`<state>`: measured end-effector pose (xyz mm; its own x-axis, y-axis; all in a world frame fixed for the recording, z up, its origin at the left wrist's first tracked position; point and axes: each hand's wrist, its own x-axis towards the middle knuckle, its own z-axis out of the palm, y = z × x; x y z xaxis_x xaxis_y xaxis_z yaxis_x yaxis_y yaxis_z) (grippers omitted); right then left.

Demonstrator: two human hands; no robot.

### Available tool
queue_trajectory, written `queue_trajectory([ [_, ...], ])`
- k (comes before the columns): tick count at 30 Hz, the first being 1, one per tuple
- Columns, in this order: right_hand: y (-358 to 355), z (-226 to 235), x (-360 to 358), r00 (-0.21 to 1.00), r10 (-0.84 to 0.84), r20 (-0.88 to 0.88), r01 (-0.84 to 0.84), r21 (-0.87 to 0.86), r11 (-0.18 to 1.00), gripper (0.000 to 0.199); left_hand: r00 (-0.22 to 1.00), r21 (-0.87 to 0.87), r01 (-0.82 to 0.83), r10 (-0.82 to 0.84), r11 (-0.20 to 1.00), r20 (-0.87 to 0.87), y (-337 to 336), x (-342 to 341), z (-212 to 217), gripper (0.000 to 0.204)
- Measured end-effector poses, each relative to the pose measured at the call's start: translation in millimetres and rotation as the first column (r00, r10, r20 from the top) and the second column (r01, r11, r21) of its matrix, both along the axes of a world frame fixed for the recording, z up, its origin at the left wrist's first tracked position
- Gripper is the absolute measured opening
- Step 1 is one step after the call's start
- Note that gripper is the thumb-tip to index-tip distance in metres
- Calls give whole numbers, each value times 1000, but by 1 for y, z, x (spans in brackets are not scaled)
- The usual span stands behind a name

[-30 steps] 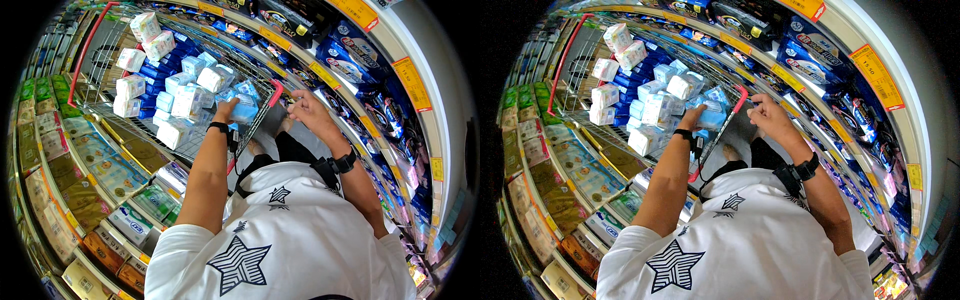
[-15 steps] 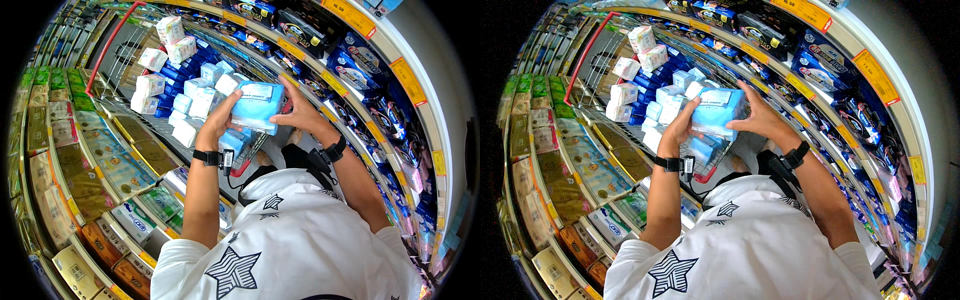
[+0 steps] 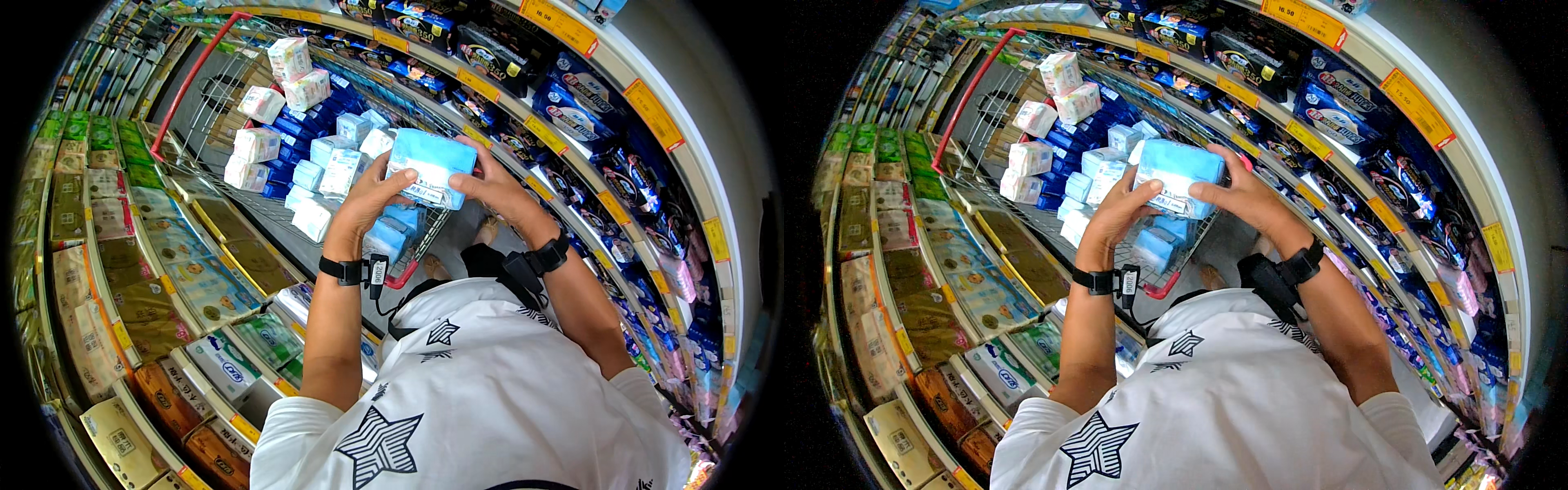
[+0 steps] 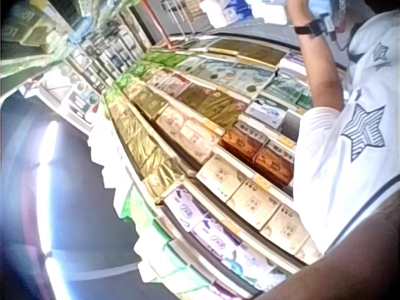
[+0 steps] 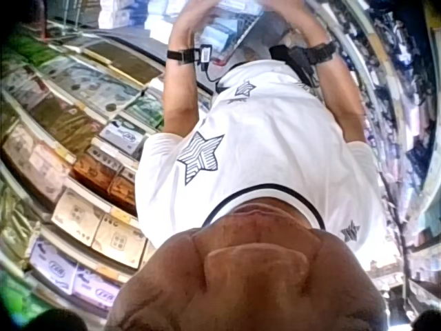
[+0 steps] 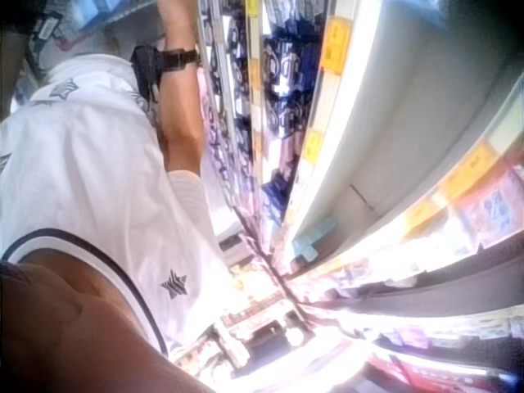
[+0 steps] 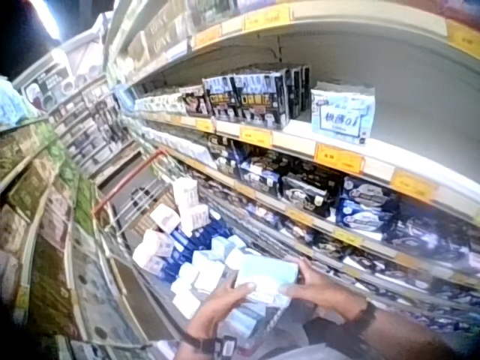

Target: The person repeatedly picks packages of tissues from a shopping cart and places them onto a store shelf. They handle the packages one at a time, occasionally turning them over to check the back before arranging them in rows on the shelf.

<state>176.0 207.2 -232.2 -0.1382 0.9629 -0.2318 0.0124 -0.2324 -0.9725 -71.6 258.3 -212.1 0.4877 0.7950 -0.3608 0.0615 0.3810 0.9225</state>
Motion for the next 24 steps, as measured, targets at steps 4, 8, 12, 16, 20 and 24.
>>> queue_trajectory([
  [4,-5,22,-2,995,24,-95,-33,-95,995,87,999,9,-16,15,1000,32,-5,3,13,103],
  [8,-9,30,-4,945,-28,-327,-29,-168,985,80,998,57,28,-31,998,49,-4,-2,18,104],
  [12,-12,31,-7,925,-4,-379,-53,-139,989,78,999,171,26,-18,985,-48,-5,0,30,100],
  [16,-13,29,2,884,2,-468,-57,-103,993,76,994,335,14,23,942,-105,-12,9,44,97],
  [20,-17,45,7,853,-15,-523,-54,-117,992,71,997,409,36,-3,912,-81,-20,4,49,91],
  [24,-21,47,16,802,-85,-592,-8,-153,988,67,991,619,60,26,783,-129,-31,7,63,74],
])
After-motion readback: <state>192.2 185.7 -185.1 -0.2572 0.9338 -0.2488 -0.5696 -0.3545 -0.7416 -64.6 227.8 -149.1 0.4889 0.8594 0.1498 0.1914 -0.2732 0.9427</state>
